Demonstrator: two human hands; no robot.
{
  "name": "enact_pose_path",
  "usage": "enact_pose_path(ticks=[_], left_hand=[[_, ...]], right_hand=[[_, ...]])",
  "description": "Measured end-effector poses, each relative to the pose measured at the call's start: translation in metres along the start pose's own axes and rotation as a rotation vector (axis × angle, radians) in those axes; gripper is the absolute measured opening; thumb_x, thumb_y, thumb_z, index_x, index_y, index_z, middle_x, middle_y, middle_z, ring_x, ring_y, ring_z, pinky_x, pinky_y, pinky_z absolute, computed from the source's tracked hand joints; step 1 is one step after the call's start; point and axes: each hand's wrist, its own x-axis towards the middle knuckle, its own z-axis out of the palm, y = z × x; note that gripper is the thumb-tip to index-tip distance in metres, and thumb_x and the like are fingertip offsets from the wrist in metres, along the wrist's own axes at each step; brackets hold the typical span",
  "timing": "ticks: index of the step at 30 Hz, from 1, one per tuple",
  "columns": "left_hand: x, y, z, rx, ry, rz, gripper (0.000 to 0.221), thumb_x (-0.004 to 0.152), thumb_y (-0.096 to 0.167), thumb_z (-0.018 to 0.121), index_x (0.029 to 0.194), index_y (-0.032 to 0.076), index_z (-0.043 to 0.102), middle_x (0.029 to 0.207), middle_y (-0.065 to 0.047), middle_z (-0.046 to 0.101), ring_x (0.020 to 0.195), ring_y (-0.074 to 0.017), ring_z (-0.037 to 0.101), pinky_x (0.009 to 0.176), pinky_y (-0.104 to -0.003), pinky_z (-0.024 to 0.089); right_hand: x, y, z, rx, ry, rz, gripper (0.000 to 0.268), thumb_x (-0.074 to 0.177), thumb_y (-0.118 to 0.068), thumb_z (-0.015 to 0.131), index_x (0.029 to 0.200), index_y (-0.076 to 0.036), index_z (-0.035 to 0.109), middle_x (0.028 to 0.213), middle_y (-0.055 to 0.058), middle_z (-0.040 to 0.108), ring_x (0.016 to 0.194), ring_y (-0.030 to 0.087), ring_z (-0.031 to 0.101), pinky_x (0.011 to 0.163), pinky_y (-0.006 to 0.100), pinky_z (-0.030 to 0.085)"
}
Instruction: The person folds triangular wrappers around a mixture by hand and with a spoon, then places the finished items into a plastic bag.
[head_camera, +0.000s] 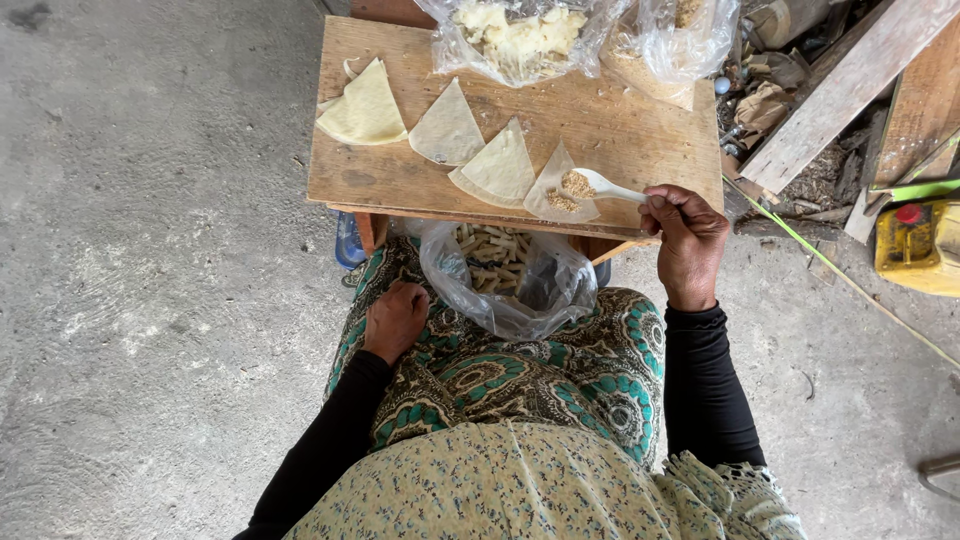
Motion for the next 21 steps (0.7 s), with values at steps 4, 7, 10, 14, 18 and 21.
enact_pose_path(ticks=[4, 7, 10, 14, 18, 21], left_hand=[[0.0, 0.0, 0.001, -0.011, 0.021, 0.007, 0.012, 0.094, 0.02, 0.065, 0.091, 0.009, 0.068, 0.095, -0.01, 0.07, 0.072, -0.0322, 0.069, 0.065, -0.046, 0.055], [-0.002, 0.0, 0.002, -0.02, 0.049, 0.017, 0.011, 0.094, 0.019, 0.066, 0.09, 0.009, 0.068, 0.094, -0.01, 0.07, 0.074, -0.0333, 0.069, 0.066, -0.046, 0.055], [-0.002, -0.001, 0.001, -0.034, 0.065, 0.024, 0.011, 0.094, 0.018, 0.065, 0.089, 0.009, 0.067, 0.093, -0.01, 0.07, 0.074, -0.0336, 0.069, 0.066, -0.046, 0.055], [-0.002, -0.003, 0.0, -0.063, 0.053, 0.016, 0.012, 0.095, 0.018, 0.065, 0.089, 0.008, 0.067, 0.093, -0.01, 0.07, 0.073, -0.0335, 0.069, 0.065, -0.046, 0.055], [-0.001, -0.003, 0.0, -0.063, 0.064, 0.026, 0.011, 0.094, 0.018, 0.066, 0.09, 0.008, 0.067, 0.093, -0.011, 0.07, 0.074, -0.0335, 0.069, 0.066, -0.046, 0.055], [-0.001, -0.004, 0.001, -0.068, 0.064, 0.031, 0.011, 0.094, 0.018, 0.067, 0.09, 0.008, 0.068, 0.093, -0.011, 0.07, 0.074, -0.0336, 0.069, 0.066, -0.046, 0.055]], right_hand=[[0.01, -0.001, 0.025, -0.011, -0.053, -0.008, 0.011, 0.106, 0.0, 0.066, 0.112, 0.003, 0.074, 0.09, 0.007, 0.073, 0.074, 0.01, 0.063, 0.069, 0.025, 0.05], [0.016, 0.004, 0.052, -0.091, -0.119, -0.058, 0.011, 0.106, -0.001, 0.066, 0.113, 0.002, 0.074, 0.09, 0.006, 0.072, 0.075, 0.009, 0.063, 0.069, 0.024, 0.05], [0.017, 0.006, 0.07, -0.24, -0.17, -0.156, 0.011, 0.106, -0.001, 0.067, 0.115, 0.0, 0.074, 0.093, 0.007, 0.073, 0.077, 0.008, 0.065, 0.069, 0.025, 0.052], [0.014, 0.002, 0.077, -0.362, -0.19, -0.275, 0.011, 0.106, 0.002, 0.067, 0.115, -0.001, 0.073, 0.098, 0.008, 0.072, 0.082, 0.01, 0.067, 0.072, 0.026, 0.056], [0.012, -0.004, 0.075, -0.407, -0.218, -0.35, 0.013, 0.107, 0.004, 0.064, 0.117, 0.0, 0.072, 0.102, 0.009, 0.071, 0.086, 0.011, 0.069, 0.076, 0.027, 0.057], [0.012, -0.006, 0.077, -0.392, -0.217, -0.372, 0.012, 0.107, 0.004, 0.065, 0.116, 0.0, 0.072, 0.103, 0.01, 0.07, 0.084, 0.012, 0.068, 0.076, 0.028, 0.056]])
